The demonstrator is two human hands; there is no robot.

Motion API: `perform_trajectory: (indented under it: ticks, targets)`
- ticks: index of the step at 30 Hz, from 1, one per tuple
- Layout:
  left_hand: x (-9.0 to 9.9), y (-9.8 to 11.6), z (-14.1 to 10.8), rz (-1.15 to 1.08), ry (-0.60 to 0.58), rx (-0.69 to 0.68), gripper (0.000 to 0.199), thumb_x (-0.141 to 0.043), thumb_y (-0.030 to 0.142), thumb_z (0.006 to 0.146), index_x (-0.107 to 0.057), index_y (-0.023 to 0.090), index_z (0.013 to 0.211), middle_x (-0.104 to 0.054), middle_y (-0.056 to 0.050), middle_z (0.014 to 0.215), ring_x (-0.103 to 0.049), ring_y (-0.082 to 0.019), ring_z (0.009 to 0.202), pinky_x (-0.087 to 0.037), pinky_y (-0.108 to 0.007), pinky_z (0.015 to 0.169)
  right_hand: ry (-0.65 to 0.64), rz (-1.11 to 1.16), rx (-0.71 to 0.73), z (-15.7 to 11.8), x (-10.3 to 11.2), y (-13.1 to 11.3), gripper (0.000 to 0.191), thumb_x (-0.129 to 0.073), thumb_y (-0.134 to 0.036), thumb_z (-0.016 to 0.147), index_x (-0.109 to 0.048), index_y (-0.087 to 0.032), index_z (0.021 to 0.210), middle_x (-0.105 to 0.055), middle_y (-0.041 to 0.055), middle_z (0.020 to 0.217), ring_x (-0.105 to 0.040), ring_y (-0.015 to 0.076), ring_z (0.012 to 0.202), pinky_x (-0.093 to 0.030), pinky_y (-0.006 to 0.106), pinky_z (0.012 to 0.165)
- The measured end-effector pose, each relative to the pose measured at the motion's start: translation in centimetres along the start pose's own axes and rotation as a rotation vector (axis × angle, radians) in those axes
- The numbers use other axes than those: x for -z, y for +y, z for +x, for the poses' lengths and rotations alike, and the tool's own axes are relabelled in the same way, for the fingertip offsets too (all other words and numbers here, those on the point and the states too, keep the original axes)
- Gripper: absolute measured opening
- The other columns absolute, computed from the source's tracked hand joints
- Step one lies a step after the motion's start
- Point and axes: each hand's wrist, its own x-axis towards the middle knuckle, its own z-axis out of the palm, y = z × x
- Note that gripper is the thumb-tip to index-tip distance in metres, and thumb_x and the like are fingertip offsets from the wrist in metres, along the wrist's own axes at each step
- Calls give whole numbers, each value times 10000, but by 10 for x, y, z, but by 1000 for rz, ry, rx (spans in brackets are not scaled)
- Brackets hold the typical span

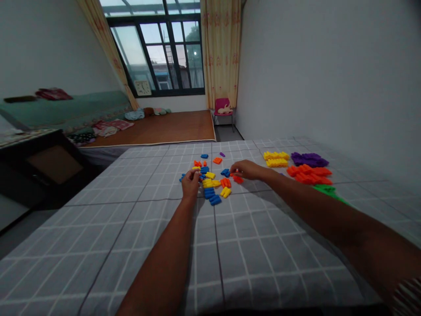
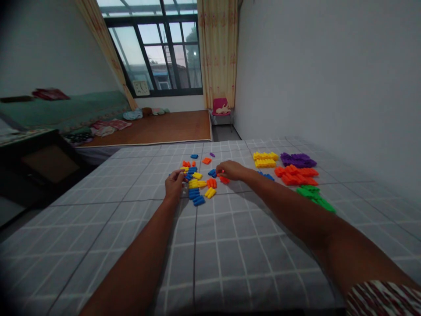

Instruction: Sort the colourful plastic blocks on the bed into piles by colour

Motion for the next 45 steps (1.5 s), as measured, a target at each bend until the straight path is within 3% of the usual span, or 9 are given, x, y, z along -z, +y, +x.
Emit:
perform_trajectory:
  ticks: [5,8,12,16,23,27,36,40,45]
  targets:
    - [1,0,0,26,-35,-24,268,-560,297,756,-676,140,939,-710,-62,824,-615,-120,573,-392,-181,419,-48,-68,13,29,-11,-34,404,-557,-66,809,-691,-244,1146,-700,47,1146,-622,194,1035,-433,250,804]
    - [0,-1,2,29,-56,-15,267,-566,291,758,-679,146,952,-716,-64,834,-622,-126,579,-399,-188,431,-88,-81,-111,29,-10,-50,268,-571,-261,872,-696,-215,1104,-722,73,1071,-654,212,957,-449,270,759]
    - [-3,-3,3,52,-85,-23,249,-561,285,763,-678,145,932,-708,-56,814,-619,-130,582,-456,-217,488,-142,-162,-305,20,-15,-77,491,-585,-574,819,-683,-159,1063,-719,157,1022,-670,288,927,-467,315,696]
    - [-3,-4,2,86,-109,-1,262,-573,314,759,-676,150,937,-698,-53,810,-620,-135,594,-463,-223,499,-148,-103,-272,11,-17,-85,454,-639,-461,798,-635,-203,1172,-701,126,1122,-658,273,996,-476,303,722]
    - [-1,3,-2,124,-138,-1,320,-577,365,737,-676,153,955,-691,-61,812,-620,-154,615,-434,-226,481,51,-84,-172,-38,-8,-68,525,-701,-256,750,-592,-340,1256,-676,48,1195,-599,272,1103,-489,319,787]
    - [-1,5,-4,134,-152,-4,325,-597,381,719,-685,153,935,-693,-59,791,-625,-169,637,-461,-255,534,154,-20,-187,-93,-1,-25,575,-675,-174,739,-566,-306,1288,-615,46,1311,-591,253,1140,-478,346,894]
    - [0,5,0,291,-190,-45,366,-585,416,724,-690,160,963,-698,-56,784,-644,-191,671,-502,-289,598,275,-139,-630,-242,43,160,523,-595,-54,666,-648,-215,1161,-627,75,1257,-625,215,1056,-495,300,879]
    - [1,7,-1,314,-205,-48,390,-591,462,717,-684,166,953,-697,-57,779,-643,-198,671,-508,-297,595,236,-132,-613,-265,32,201,507,-561,-41,684,-658,-220,1148,-638,69,1236,-645,198,1028,-511,304,869]
    - [3,9,-3,332,-203,-31,432,-598,511,701,-683,167,948,-702,-70,819,-642,-206,705,-495,-285,570,267,-108,-458,-254,23,215,472,-509,-29,721,-686,-246,1101,-640,47,1254,-586,200,1173,-476,351,971]
